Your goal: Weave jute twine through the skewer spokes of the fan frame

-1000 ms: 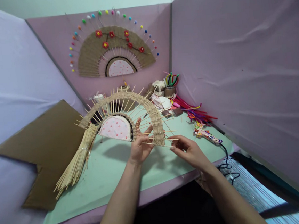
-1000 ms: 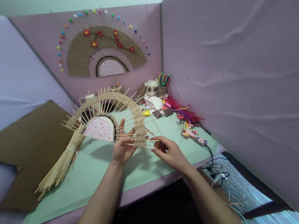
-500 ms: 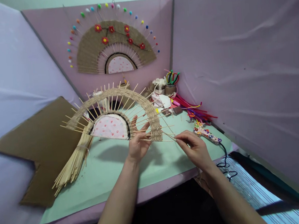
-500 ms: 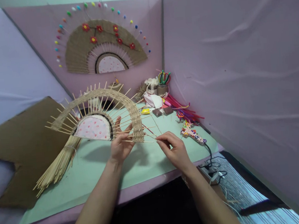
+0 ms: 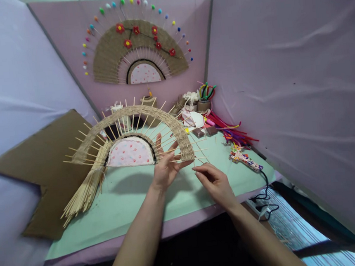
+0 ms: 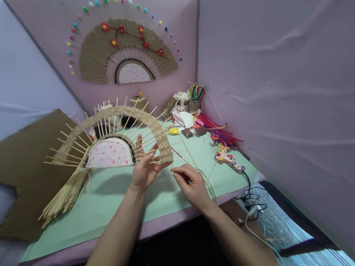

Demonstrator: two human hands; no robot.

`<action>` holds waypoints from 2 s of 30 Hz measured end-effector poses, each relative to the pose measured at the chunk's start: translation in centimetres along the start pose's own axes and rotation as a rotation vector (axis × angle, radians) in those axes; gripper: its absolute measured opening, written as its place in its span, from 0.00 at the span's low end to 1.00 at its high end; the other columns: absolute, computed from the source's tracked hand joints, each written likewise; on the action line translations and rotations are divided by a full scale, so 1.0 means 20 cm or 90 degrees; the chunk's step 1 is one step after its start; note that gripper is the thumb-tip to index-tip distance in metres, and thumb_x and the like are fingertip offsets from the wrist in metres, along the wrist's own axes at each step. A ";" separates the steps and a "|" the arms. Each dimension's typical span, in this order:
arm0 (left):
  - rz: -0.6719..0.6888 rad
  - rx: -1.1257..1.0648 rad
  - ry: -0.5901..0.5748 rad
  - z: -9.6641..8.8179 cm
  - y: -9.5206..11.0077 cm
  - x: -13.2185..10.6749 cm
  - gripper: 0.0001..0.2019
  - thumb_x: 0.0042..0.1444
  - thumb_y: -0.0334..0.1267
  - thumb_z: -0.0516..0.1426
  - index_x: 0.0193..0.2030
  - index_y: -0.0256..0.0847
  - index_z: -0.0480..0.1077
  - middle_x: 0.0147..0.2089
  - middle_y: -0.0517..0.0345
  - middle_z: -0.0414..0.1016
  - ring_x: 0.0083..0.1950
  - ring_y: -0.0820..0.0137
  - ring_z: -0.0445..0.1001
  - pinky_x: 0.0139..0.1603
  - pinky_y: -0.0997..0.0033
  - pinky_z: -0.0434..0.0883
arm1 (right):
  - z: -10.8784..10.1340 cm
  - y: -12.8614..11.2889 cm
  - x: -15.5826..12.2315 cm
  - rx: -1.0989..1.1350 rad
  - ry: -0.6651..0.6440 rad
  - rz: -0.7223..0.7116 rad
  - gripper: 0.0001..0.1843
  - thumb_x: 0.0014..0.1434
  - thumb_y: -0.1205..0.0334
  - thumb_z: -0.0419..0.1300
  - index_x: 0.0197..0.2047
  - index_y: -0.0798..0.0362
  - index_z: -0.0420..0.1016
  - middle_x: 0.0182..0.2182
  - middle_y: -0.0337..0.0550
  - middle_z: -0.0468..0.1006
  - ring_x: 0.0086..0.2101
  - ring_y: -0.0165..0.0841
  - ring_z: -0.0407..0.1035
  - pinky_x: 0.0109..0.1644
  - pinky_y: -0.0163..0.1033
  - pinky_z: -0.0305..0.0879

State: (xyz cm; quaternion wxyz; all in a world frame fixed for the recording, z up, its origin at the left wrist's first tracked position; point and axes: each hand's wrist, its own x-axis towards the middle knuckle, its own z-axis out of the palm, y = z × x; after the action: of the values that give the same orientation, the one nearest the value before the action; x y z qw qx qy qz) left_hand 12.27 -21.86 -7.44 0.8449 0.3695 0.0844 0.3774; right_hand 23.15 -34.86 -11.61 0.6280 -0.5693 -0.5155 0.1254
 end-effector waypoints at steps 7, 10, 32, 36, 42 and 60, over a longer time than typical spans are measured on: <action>-0.002 0.004 -0.007 0.00 0.01 -0.01 0.42 0.53 0.24 0.57 0.69 0.64 0.49 0.61 0.57 0.70 0.47 0.62 0.79 0.49 0.45 0.76 | -0.02 0.00 0.00 -0.052 0.004 -0.042 0.06 0.63 0.60 0.59 0.39 0.51 0.77 0.31 0.41 0.74 0.30 0.31 0.68 0.33 0.36 0.62; 0.008 0.030 -0.024 0.00 0.01 0.00 0.44 0.53 0.26 0.57 0.70 0.67 0.44 0.62 0.57 0.69 0.46 0.62 0.79 0.48 0.45 0.77 | -0.03 0.01 0.00 -0.088 0.003 -0.060 0.06 0.63 0.62 0.58 0.38 0.51 0.77 0.29 0.40 0.73 0.29 0.30 0.67 0.33 0.36 0.61; 0.014 0.000 -0.026 -0.03 0.02 0.01 0.46 0.54 0.24 0.55 0.70 0.72 0.40 0.58 0.57 0.71 0.48 0.59 0.79 0.48 0.43 0.76 | -0.07 -0.03 0.01 -0.129 0.004 -0.086 0.07 0.63 0.64 0.57 0.34 0.52 0.74 0.26 0.38 0.71 0.27 0.28 0.64 0.32 0.35 0.60; 0.013 -0.021 -0.008 -0.05 0.01 0.02 0.46 0.53 0.24 0.55 0.70 0.69 0.40 0.61 0.54 0.70 0.49 0.57 0.78 0.48 0.45 0.76 | -0.06 -0.01 0.01 -0.129 0.001 -0.053 0.10 0.63 0.64 0.56 0.29 0.52 0.71 0.24 0.37 0.69 0.26 0.28 0.63 0.31 0.34 0.58; 0.015 -0.015 0.004 -0.03 0.01 0.01 0.46 0.53 0.24 0.55 0.70 0.70 0.41 0.62 0.55 0.69 0.48 0.59 0.79 0.48 0.44 0.76 | -0.03 -0.04 0.00 -0.116 -0.048 -0.073 0.08 0.63 0.65 0.56 0.31 0.52 0.73 0.24 0.38 0.70 0.26 0.28 0.64 0.32 0.34 0.59; -0.058 -0.002 -0.047 -0.03 0.01 0.00 0.47 0.53 0.25 0.56 0.70 0.72 0.38 0.62 0.57 0.70 0.53 0.55 0.77 0.47 0.44 0.76 | -0.15 0.05 0.07 0.140 -0.034 0.039 0.16 0.61 0.53 0.56 0.48 0.49 0.75 0.44 0.46 0.77 0.47 0.40 0.70 0.55 0.47 0.64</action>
State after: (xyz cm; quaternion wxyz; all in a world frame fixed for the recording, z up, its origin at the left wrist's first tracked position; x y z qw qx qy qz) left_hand 11.82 -21.48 -7.72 0.8644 0.3775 0.0695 0.3246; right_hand 26.55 -35.35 -11.18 0.6687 -0.5090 -0.4975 0.2151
